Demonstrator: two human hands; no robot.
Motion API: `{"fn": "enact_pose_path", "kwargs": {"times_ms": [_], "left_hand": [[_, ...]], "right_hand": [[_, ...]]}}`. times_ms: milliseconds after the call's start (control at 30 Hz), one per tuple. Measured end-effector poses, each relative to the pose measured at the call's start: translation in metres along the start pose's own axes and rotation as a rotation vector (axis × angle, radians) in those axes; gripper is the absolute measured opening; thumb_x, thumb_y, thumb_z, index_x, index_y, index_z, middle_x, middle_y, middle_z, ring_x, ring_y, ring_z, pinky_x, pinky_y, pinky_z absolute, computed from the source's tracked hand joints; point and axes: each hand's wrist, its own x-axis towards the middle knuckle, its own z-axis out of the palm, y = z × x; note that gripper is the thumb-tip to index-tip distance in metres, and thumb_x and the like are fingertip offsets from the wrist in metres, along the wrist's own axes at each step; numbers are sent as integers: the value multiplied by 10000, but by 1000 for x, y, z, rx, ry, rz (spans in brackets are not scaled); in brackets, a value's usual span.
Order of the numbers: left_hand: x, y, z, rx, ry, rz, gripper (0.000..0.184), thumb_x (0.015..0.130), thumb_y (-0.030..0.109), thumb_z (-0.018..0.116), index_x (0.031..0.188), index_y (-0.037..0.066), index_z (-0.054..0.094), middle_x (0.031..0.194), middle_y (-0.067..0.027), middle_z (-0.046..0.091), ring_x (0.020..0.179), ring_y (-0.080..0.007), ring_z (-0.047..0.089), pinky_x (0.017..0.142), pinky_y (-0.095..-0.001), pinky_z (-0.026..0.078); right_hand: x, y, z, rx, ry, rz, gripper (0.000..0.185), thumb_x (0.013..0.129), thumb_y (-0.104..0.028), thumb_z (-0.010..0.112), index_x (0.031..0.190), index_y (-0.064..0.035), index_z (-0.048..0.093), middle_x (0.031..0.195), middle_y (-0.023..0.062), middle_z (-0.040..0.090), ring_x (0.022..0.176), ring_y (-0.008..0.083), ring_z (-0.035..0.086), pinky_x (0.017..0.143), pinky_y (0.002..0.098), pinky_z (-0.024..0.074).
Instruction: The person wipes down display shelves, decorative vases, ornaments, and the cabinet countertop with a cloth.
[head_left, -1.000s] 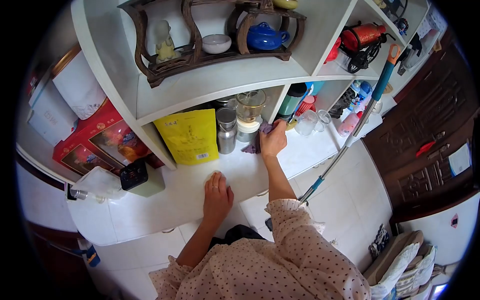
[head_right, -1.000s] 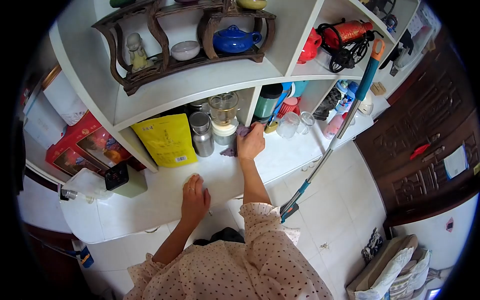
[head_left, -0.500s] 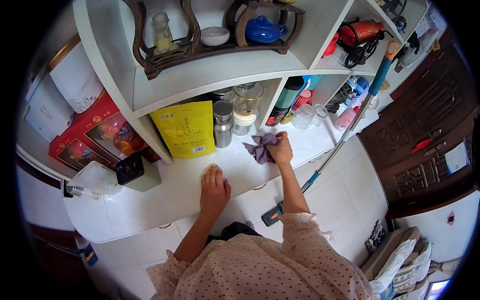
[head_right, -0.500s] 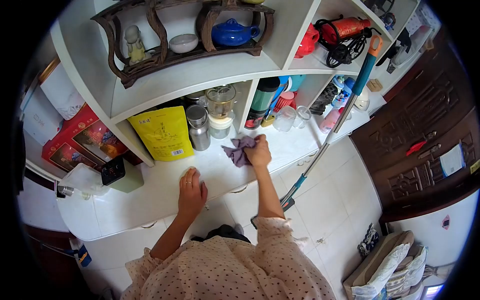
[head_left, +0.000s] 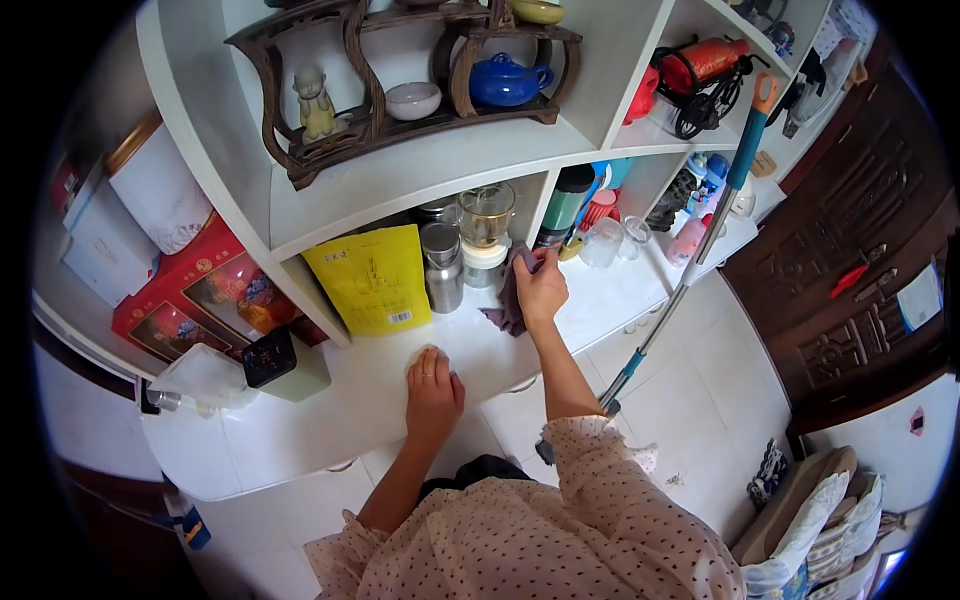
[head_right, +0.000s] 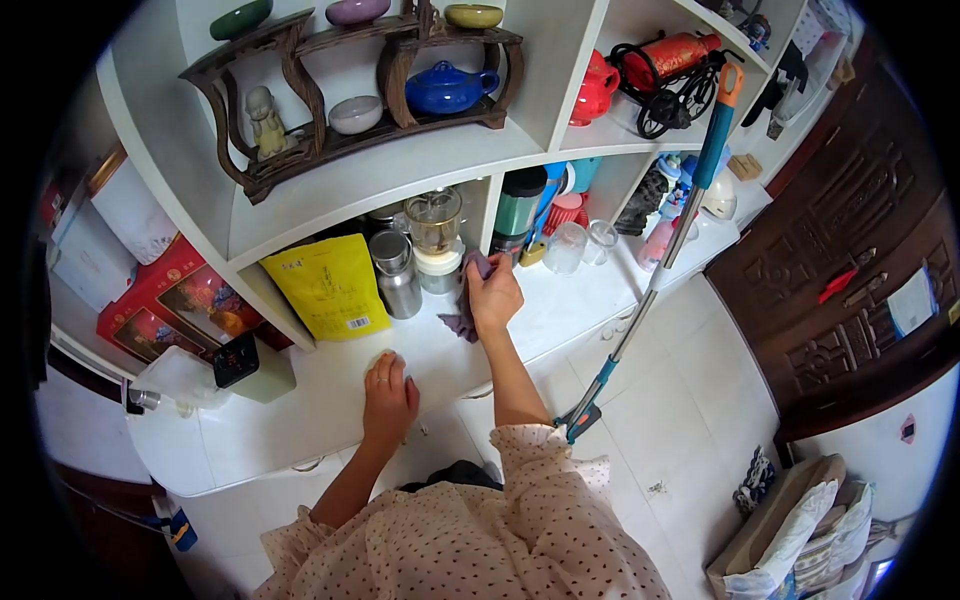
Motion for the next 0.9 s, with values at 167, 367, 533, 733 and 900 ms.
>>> {"fn": "enact_pose_path", "kwargs": {"times_ms": [167,367,533,733,900], "left_hand": [[0,0,-2,-21,-35,-20,342,788,78,568,1092,-63,498,1182,-233,494,1148,-381,455,998,-473,352],[0,-1,-2,-44,-92,-51,350,780,79,572,1092,-62,503,1189,-232,492,1157,-378,449,1011,-475,344],[-4,-2,2,-30,-47,-19,360,780,79,570,1100,-70,498,1186,-235,492,1155,-383,448,1008,-478,345],[-2,-2,3,1,-27,23,364,792,74,559,1117,-75,491,1190,-237,487,1141,-387,453,995,-479,351],[-6,0,0,3,-60,17,340,806,61,545,1116,-67,487,1195,-236,485,1136,-384,456,986,-466,360]], "right_hand": [[8,2,33,-229,65,145,330,719,-374,696,827,-100,545,664,70,639,656,289,629,651,429,413],[-11,13,46,-227,-38,331,321,772,-308,638,985,-118,491,730,103,642,683,321,624,650,474,428],[-33,27,10,-328,-147,-196,287,733,-175,645,992,-110,538,889,97,593,826,294,574,707,429,440],[-82,29,-61,-215,-416,-571,432,683,-230,689,1090,-163,559,988,96,520,932,283,519,789,393,441],[-43,85,-88,2,-351,-257,381,734,-128,612,1105,-153,534,842,113,601,717,297,623,636,406,519]]}}
